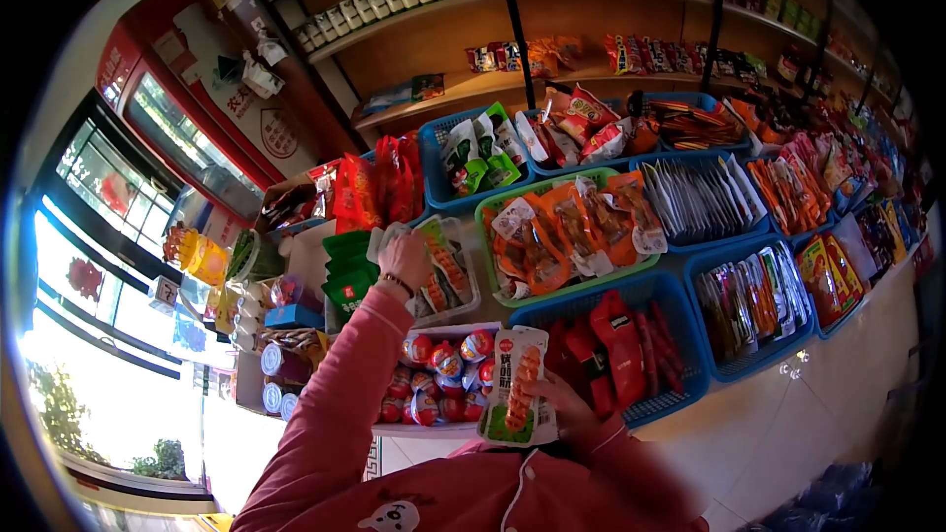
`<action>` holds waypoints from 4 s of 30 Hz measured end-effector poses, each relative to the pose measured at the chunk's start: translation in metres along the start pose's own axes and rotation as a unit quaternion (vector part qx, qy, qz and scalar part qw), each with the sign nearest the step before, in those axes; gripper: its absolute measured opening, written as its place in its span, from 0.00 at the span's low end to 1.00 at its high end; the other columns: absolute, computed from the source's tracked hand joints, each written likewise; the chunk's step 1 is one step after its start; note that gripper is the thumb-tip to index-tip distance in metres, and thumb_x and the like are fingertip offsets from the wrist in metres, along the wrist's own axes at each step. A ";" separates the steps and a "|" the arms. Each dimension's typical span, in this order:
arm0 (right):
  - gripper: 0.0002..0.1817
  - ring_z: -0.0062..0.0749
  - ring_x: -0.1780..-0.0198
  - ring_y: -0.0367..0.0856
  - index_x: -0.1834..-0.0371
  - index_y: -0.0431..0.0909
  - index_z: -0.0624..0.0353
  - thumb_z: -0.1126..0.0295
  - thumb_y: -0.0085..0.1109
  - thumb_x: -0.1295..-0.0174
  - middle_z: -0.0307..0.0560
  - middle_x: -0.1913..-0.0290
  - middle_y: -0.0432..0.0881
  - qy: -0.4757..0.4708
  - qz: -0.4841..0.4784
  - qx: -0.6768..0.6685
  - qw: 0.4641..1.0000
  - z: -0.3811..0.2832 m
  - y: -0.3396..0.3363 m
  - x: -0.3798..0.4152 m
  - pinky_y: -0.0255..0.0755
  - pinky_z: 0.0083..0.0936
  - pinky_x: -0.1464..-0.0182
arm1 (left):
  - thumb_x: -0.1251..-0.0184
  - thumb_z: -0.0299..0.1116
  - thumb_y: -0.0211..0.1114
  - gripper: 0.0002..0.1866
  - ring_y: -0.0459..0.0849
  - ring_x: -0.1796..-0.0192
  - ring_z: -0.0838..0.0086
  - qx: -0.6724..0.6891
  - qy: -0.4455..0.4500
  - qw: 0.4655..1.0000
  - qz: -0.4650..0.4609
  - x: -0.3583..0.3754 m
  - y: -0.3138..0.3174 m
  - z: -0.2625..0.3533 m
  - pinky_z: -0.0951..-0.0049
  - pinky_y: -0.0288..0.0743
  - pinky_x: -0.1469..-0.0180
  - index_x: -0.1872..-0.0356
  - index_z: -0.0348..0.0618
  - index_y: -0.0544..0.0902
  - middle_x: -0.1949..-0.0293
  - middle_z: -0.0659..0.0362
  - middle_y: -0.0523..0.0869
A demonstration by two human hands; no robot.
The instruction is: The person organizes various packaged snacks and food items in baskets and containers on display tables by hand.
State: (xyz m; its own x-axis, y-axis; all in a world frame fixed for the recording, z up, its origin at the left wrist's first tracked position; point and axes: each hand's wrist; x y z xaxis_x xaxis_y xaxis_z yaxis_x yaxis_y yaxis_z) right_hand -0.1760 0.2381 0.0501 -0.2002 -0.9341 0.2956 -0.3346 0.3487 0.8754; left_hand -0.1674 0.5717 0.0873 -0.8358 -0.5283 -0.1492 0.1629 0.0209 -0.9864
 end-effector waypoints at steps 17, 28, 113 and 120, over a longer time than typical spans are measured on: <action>0.24 0.36 0.47 0.80 0.39 0.67 0.59 0.67 0.58 0.39 0.49 0.46 0.79 0.027 0.034 0.074 0.996 0.002 -0.022 -0.010 0.75 0.33 0.43 | 0.42 0.36 0.65 0.13 0.84 0.59 0.54 0.161 -0.021 0.986 0.019 -0.015 0.013 -0.027 0.61 0.77 0.59 0.58 0.43 0.81 0.62 0.49 0.85; 0.29 0.32 0.44 0.79 0.34 0.64 0.55 0.47 0.45 0.30 0.44 0.43 0.78 -0.050 0.086 0.109 0.989 -0.005 0.030 -0.011 0.71 0.32 0.39 | 0.54 0.18 0.62 0.14 0.84 0.58 0.59 0.293 0.319 0.885 0.171 0.117 -0.067 0.023 0.66 0.81 0.58 0.62 0.36 0.80 0.57 0.51 0.83; 0.27 0.40 0.58 0.85 0.41 0.66 0.67 0.58 0.50 0.36 0.56 0.55 0.82 -0.053 0.061 -0.030 0.996 0.020 -0.029 -0.003 0.80 0.33 0.54 | 0.29 0.35 0.57 0.11 0.80 0.65 0.71 0.552 -0.101 0.819 0.118 0.097 0.055 0.036 0.68 0.74 0.61 0.60 0.34 0.77 0.68 0.60 0.82; 0.25 0.42 0.57 0.83 0.47 0.72 0.67 0.55 0.49 0.35 0.56 0.56 0.82 -0.027 0.055 -0.061 0.996 0.031 -0.052 -0.005 0.77 0.37 0.50 | 0.37 0.36 0.61 0.11 0.83 0.68 0.60 0.071 0.066 0.972 -0.213 -0.017 0.112 -0.016 0.62 0.76 0.68 0.59 0.41 0.81 0.66 0.55 0.85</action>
State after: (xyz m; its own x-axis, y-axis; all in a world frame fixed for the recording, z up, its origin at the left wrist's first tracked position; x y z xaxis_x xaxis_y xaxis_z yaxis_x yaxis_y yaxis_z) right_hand -0.1859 0.2270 -0.0083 -0.2808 -0.8837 0.3744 -0.1943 0.4344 0.8795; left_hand -0.1434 0.5963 -0.0215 -0.9021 -0.3492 0.2536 -0.1499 -0.2975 -0.9429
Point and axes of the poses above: each hand's wrist, its own x-axis away from the middle knuckle, its own y-axis out of the palm, z = x × y
